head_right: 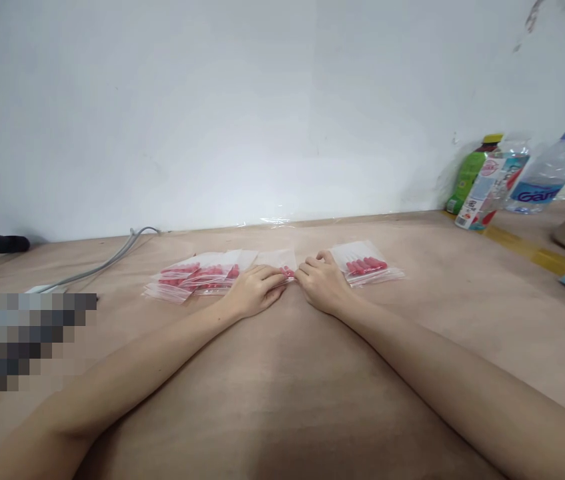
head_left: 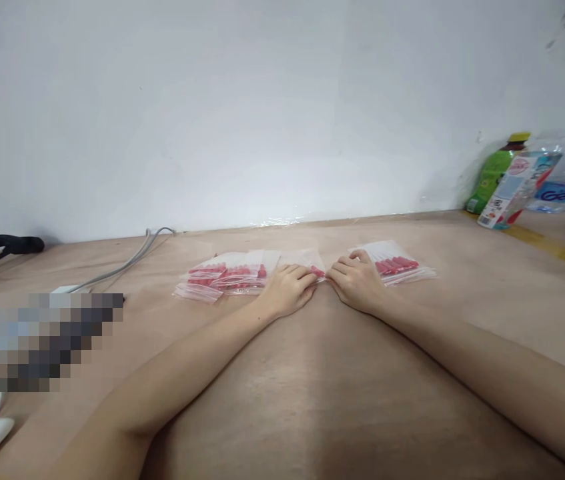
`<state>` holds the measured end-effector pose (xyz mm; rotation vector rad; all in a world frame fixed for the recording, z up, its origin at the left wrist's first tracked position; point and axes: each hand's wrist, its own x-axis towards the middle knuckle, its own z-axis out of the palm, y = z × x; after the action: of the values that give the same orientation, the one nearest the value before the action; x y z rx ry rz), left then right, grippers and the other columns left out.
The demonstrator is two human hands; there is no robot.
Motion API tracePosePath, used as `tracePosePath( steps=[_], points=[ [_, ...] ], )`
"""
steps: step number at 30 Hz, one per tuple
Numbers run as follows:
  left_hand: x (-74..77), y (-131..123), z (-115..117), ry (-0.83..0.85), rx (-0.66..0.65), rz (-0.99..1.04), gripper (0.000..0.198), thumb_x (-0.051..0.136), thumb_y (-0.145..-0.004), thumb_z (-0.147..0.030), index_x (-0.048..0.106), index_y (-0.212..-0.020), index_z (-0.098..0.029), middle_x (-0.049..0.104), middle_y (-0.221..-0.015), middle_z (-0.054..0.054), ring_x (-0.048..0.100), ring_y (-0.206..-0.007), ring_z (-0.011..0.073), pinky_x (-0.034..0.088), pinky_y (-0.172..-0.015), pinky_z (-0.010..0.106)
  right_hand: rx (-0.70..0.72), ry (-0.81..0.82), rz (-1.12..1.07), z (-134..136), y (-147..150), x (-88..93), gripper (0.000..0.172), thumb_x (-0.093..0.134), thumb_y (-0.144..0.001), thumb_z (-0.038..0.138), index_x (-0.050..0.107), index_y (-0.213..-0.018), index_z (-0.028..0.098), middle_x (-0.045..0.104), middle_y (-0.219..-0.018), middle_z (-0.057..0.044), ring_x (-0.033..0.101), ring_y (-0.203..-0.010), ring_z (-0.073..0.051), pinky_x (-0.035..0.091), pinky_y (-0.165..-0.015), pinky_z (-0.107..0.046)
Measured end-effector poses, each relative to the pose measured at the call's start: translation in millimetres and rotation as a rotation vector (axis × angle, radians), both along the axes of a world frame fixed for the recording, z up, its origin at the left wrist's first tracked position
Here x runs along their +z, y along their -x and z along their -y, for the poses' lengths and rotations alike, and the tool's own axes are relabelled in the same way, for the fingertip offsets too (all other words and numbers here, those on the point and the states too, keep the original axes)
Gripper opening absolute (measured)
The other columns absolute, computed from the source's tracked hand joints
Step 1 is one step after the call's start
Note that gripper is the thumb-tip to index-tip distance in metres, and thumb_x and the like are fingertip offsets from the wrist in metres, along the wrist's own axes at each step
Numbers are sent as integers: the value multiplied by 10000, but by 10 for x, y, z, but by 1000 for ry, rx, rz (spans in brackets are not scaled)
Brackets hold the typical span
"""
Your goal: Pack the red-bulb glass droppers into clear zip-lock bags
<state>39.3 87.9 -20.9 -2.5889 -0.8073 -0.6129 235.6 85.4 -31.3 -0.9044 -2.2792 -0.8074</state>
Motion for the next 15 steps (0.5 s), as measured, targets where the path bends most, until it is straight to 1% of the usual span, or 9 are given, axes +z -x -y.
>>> tracePosePath(
  steps=[3,6,10,15],
  points=[
    [-15,-105,-40,-44,-7,-5,191,419,-868,-195,592,-941,-163,628,-978,61,572,-905,187,448,-786,327,-13,-2,8,9,-6,17,189,451,-793,107,602,-689,152,624,-664,-44,483,-690,-153,236,-751,-345],
    [-17,-171,-61,-82,-14,-32,186,413,-859,-165,595,-886,-148,638,-925,62,585,-859,185,453,-758,315,-8,-6,-3,13,-17,17,215,432,-826,153,606,-699,154,618,-654,-42,477,-686,-150,232,-750,-343],
    [-11,-189,-65,-124,-11,-84,177,416,-848,-143,592,-834,-136,639,-860,63,590,-816,189,449,-726,311,31,-10,-7,4,-23,1,236,417,-846,187,614,-719,161,609,-642,-35,476,-681,-147,233,-765,-340],
    [-6,-190,-75,-159,-6,-142,167,416,-844,-131,577,-797,-125,624,-804,63,582,-773,187,439,-702,306,71,-29,-7,-17,-21,-13,242,422,-837,192,596,-672,155,597,-634,-29,467,-673,-140,232,-792,-342]
  ],
)
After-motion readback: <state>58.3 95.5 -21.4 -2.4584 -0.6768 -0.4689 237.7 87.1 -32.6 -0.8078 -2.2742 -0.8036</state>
